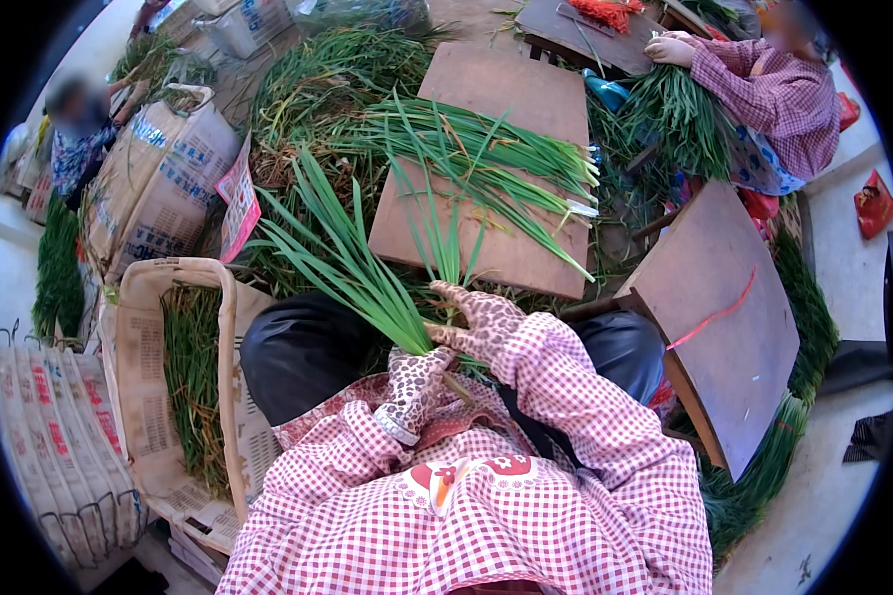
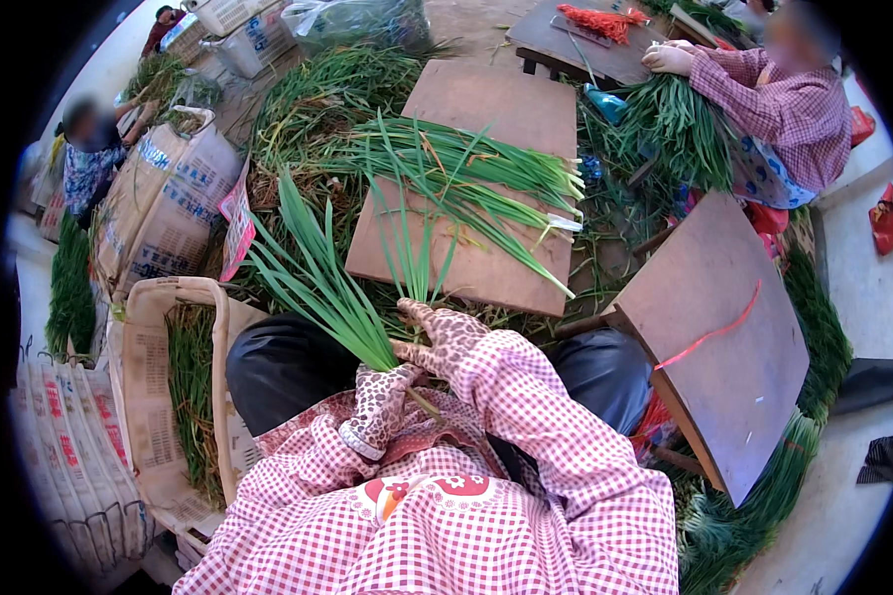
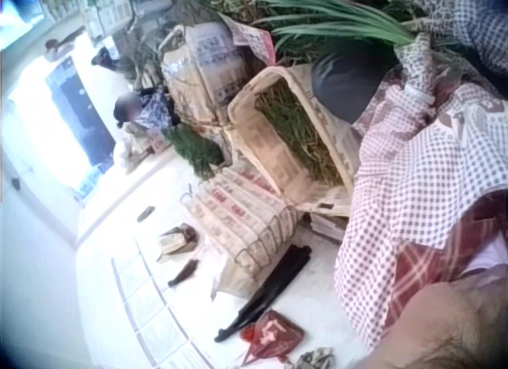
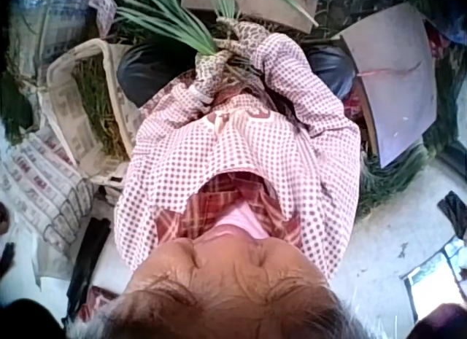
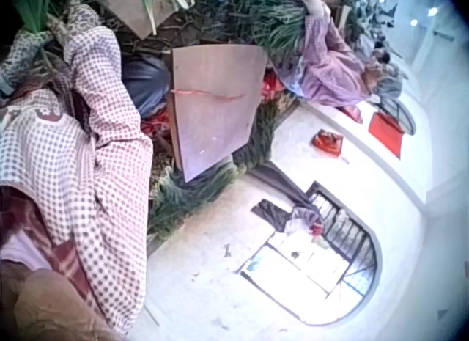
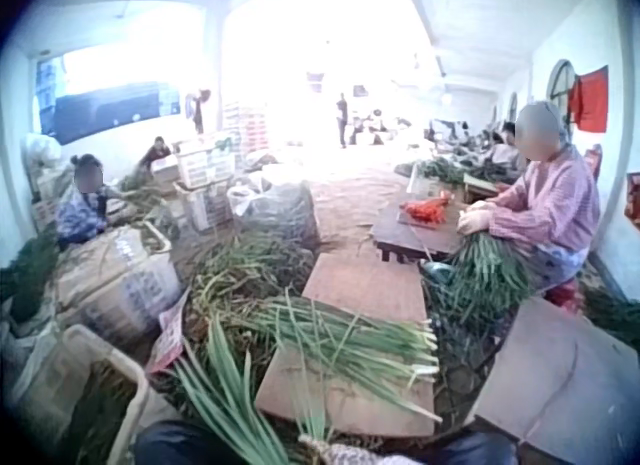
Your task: The person sorts green onions by hand, removes damaged outer layers, assembles them into bundles, and ties each bundle with a red string.
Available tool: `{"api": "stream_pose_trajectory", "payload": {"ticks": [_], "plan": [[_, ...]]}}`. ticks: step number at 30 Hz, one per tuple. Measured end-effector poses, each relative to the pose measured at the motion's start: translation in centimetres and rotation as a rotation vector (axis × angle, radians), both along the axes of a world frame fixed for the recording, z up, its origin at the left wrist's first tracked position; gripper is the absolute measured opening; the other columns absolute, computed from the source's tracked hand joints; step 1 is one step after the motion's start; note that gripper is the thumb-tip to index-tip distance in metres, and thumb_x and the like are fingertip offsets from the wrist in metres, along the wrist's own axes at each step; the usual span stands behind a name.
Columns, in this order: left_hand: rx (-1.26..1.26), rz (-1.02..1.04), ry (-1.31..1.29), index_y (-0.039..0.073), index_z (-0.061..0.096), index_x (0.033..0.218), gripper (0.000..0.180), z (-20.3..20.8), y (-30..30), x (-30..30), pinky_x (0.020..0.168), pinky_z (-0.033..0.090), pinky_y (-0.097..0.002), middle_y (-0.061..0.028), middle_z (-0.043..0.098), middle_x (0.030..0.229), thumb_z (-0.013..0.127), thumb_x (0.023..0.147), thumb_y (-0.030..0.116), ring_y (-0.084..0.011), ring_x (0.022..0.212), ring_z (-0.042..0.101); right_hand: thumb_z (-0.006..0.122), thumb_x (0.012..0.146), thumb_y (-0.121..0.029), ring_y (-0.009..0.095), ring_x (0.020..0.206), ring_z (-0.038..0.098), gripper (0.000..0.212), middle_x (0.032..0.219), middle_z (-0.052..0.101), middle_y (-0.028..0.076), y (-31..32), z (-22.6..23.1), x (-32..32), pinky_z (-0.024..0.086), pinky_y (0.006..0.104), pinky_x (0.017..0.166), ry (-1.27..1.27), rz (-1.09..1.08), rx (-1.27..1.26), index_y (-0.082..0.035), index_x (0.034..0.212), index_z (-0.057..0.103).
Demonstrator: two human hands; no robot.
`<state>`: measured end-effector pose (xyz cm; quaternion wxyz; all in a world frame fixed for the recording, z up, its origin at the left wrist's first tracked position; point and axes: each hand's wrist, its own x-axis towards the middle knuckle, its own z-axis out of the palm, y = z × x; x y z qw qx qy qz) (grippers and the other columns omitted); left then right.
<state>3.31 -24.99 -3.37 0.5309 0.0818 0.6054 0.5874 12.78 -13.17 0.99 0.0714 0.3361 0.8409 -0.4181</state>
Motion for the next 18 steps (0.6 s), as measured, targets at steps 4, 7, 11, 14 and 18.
{"api": "stream_pose_trajectory", "payload": {"ticks": [4,7,11,14,18], "plan": [[0.039,-0.026,0.181,-0.002,0.054,0.093,0.019,-1.6,-0.4,-0.9,0.062,0.052,-0.0286,-0.0098,0.060,0.082,0.064,0.077,-0.003,-0.0180,0.071,0.062,0.049,0.085,-0.050,0.032,0.114,0.049,0.064,0.124,0.051,0.017,0.6,0.3,-1.9,0.038,0.0391,0.097,-0.124,0.169,-0.024,-0.010,0.134,0.037],[-0.049,-0.061,0.375,0.000,0.052,0.088,0.017,-2.2,-0.5,-1.1,0.058,0.050,-0.0264,-0.0096,0.060,0.082,0.065,0.077,-0.003,-0.0158,0.069,0.061,0.055,0.086,-0.032,0.030,0.113,0.051,0.052,0.123,0.053,0.014,1.9,-0.3,-1.7,0.040,0.0370,0.096,-0.107,0.181,-0.170,-0.009,0.131,0.040],[0.024,0.008,0.219,0.002,0.050,0.087,0.016,-2.0,-1.3,-1.1,0.054,0.050,-0.0273,-0.0115,0.060,0.083,0.063,0.078,-0.004,-0.0183,0.071,0.062,0.052,0.089,-0.029,0.029,0.094,0.060,0.026,0.098,0.063,0.015,2.5,-1.6,-2.7,0.046,0.0382,0.082,-0.009,0.237,0.029,-0.008,0.101,0.060],[0.032,0.077,0.013,0.004,0.049,0.087,0.017,-0.4,-1.5,-1.4,0.053,0.050,-0.0280,-0.0127,0.060,0.085,0.061,0.079,-0.005,-0.0203,0.072,0.062,0.052,0.089,-0.029,0.027,0.088,0.061,0.025,0.092,0.063,0.014,3.8,-1.4,-2.9,0.047,0.0377,0.077,-0.016,0.093,0.227,-0.007,0.099,0.060],[0.133,0.132,-0.219,0.005,0.047,0.090,0.017,0.4,-2.8,-2.2,0.059,0.052,-0.0263,-0.0145,0.059,0.093,0.059,0.081,-0.004,-0.0210,0.076,0.061,0.051,0.089,-0.029,0.026,0.079,0.062,0.025,0.084,0.064,0.013,8.1,2.1,-0.7,0.049,0.0371,0.070,0.160,-0.323,0.525,-0.006,0.096,0.060]]}}
